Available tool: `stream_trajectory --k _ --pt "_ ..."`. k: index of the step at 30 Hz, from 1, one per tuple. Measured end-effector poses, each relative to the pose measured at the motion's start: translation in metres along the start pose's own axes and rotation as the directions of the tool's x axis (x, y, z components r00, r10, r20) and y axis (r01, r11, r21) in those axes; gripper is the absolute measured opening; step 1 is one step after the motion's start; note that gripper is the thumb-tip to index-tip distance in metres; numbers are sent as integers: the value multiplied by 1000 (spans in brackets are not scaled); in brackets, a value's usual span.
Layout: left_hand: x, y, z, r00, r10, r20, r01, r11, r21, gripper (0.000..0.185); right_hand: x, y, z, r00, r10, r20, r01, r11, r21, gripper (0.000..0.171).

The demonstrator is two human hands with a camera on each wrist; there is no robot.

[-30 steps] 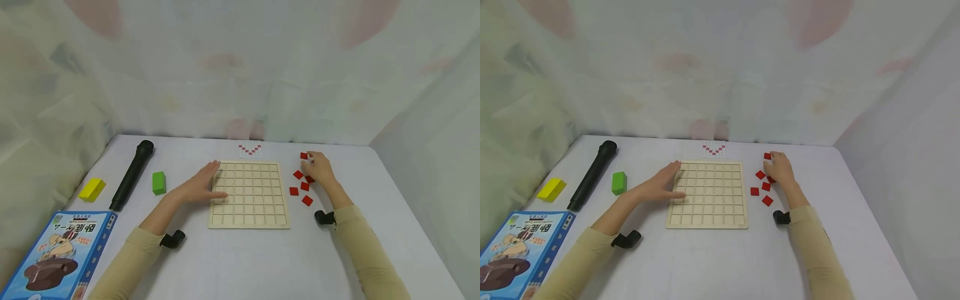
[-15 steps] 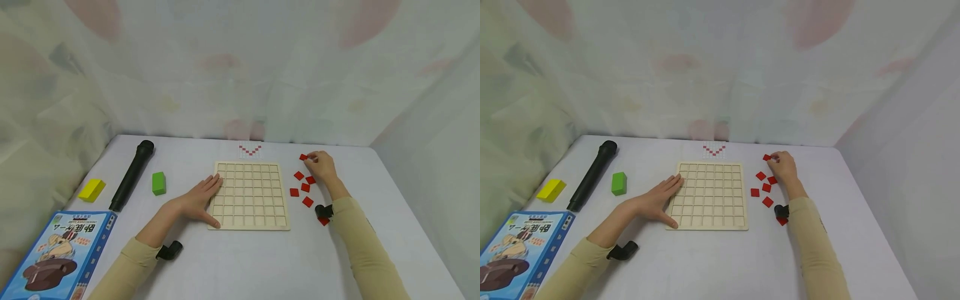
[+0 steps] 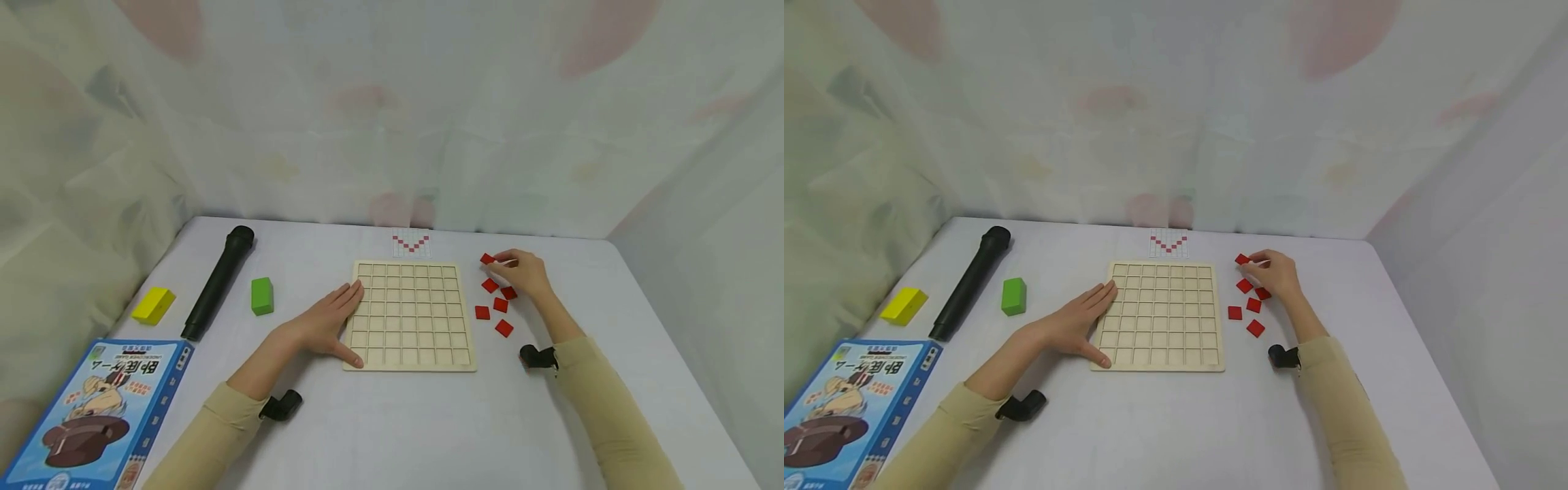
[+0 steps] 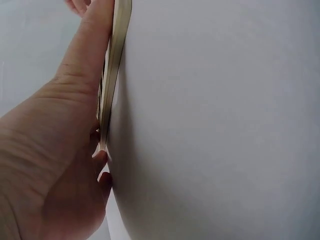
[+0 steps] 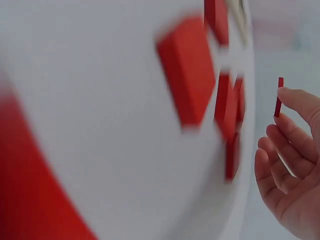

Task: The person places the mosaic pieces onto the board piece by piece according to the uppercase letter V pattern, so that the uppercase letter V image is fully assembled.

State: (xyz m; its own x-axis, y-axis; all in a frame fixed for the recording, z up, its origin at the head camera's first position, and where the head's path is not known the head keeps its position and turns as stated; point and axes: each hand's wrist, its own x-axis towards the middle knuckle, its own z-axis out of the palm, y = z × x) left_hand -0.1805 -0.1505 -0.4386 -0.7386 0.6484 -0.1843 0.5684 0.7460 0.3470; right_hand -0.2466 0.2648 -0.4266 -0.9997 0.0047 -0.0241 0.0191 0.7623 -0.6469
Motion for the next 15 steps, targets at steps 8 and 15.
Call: stream_trajectory --k 8,15 --pt "2 2 0 1000 -19 -15 19 998 52 139 -40 -42 22 983 -155 97 146 985 93 35" --pt "2 2 0 1000 -11 -20 13 998 61 138 -76 -68 53 925 -321 202 301 946 123 23"
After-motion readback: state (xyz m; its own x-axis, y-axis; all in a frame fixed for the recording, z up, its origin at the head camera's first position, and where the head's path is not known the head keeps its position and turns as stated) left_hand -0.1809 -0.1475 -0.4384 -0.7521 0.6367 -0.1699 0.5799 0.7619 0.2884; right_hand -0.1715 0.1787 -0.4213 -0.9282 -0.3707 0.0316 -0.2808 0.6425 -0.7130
